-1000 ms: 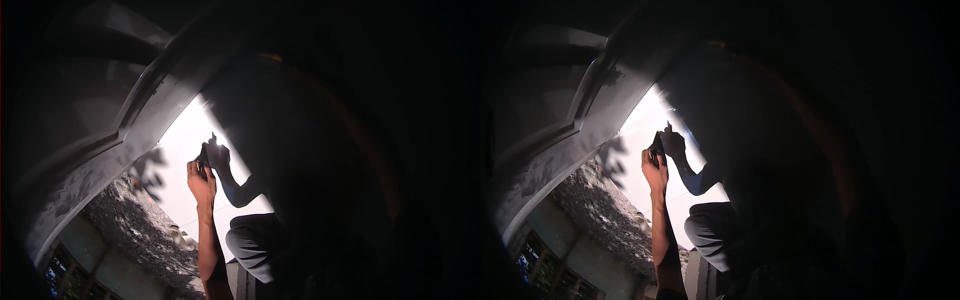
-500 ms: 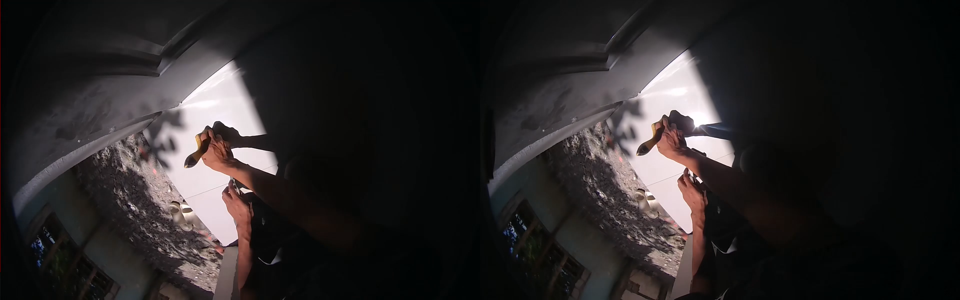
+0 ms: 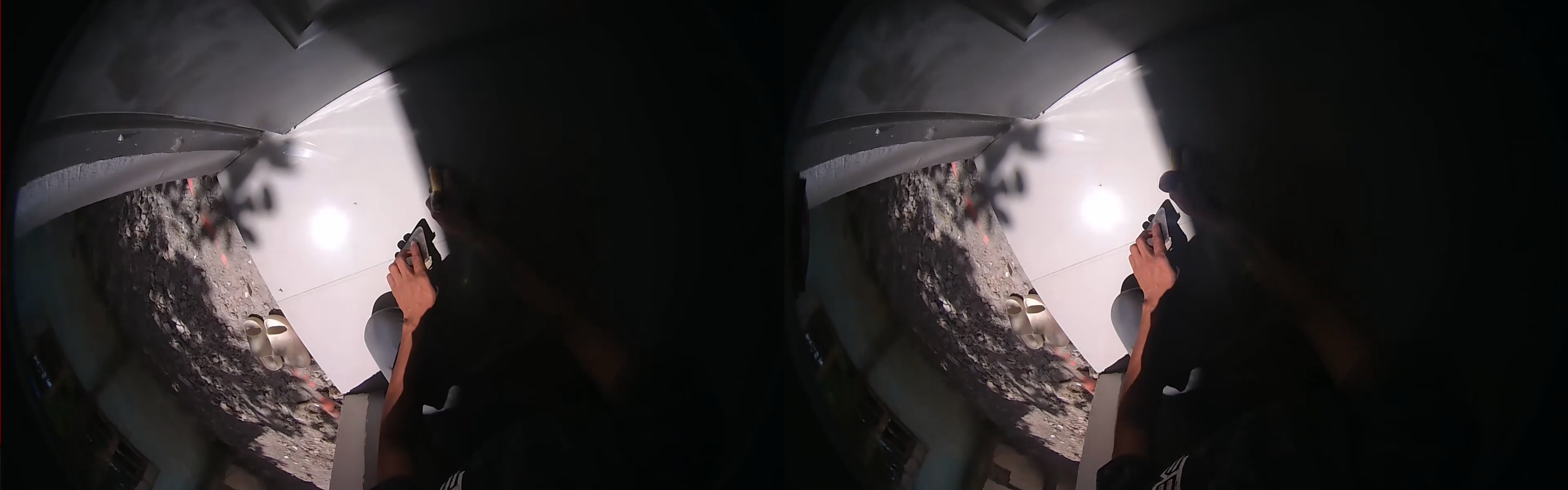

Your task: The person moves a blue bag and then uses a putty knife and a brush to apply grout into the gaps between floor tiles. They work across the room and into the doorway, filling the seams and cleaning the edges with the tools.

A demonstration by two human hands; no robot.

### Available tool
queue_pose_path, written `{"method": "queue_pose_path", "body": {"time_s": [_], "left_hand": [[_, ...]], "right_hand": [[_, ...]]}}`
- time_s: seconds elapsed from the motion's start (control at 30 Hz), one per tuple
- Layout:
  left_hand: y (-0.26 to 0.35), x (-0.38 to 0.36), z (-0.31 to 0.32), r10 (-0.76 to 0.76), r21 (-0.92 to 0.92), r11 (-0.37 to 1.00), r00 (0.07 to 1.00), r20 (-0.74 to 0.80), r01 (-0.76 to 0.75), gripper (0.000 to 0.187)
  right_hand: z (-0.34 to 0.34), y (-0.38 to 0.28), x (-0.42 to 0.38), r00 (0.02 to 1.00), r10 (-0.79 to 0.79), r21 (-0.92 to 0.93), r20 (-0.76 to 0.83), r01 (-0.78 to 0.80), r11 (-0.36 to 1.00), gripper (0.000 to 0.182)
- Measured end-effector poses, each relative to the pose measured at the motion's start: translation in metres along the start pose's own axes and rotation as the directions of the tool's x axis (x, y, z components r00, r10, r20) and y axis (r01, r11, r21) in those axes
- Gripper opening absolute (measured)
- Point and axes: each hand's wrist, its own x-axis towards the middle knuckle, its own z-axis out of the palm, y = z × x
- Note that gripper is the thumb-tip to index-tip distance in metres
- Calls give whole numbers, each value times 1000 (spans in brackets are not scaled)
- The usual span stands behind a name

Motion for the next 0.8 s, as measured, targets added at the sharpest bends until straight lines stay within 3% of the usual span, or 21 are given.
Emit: {"method": "queue_pose_path", "body": {"time_s": [0.07,0.1,0.13,0.2,0.23,0.27,0.3,0.33,0.37,0.4,0.43,0.47,0.5,0.53,0.57,0.6,0.63,0.67,0.73,0.8], "left_hand": [[11,4,1,25,26,999,1000,9,-25,63],[6,8,20,102,136,986,994,-34,-97,60],[2,10,36,183,245,956,981,-66,-162,56],[10,22,47,222,327,925,974,-52,-193,47],[17,28,49,288,287,922,955,-64,-259,45],[24,36,49,343,250,916,936,-85,-313,42],[45,49,39,228,352,891,953,201,-288,35],[54,59,46,218,357,894,959,178,-270,35],[58,66,57,298,258,910,945,136,-324,33],[58,72,67,329,211,914,937,119,-348,32],[58,79,75,360,164,913,927,102,-373,32],[58,83,81,466,277,863,877,-117,-422,30],[58,85,88,571,396,804,762,-305,-444,28],[62,91,82,568,396,803,773,-284,-445,28],[68,99,67,459,376,857,855,-243,-353,23],[75,99,64,338,316,898,940,-49,-306,29],[81,98,62,197,285,930,969,147,-232,36],[80,97,71,195,296,928,971,137,-228,36],[65,85,98,370,240,913,917,-149,-329,37],[67,80,103,398,281,892,910,-120,-353,36]], "right_hand": [[29,-69,35,960,65,452,273,-188,872,32],[26,-87,53,895,107,486,432,-331,809,36],[22,-88,62,922,-43,582,385,-206,787,42],[14,-60,47,984,-9,602,179,-103,792,43],[-2,-37,39,908,164,597,384,-380,706,41],[-29,-13,33,762,292,532,578,-623,574,39],[-40,21,24,760,387,521,522,-644,560,37],[-19,61,11,875,455,798,163,-389,461,38],[-40,88,10,861,447,700,243,-475,533,39],[-55,110,7,786,527,610,322,-598,520,39],[-34,155,1,816,491,628,306,-560,540,40],[-62,156,5,771,506,503,386,-636,585,41],[-83,148,-3,748,541,556,385,-656,511,43],[-127,114,-4,723,576,607,383,-666,433,44],[-122,129,-9,708,593,566,383,-688,455,46],[-119,145,-18,690,612,520,386,-711,473,47],[-120,150,-26,681,613,518,400,-720,462,47],[-124,154,-27,708,596,556,380,-690,464,42],[-123,165,-19,730,576,598,368,-660,454,37],[-117,172,-39,685,573,588,450,-710,388,36]]}}
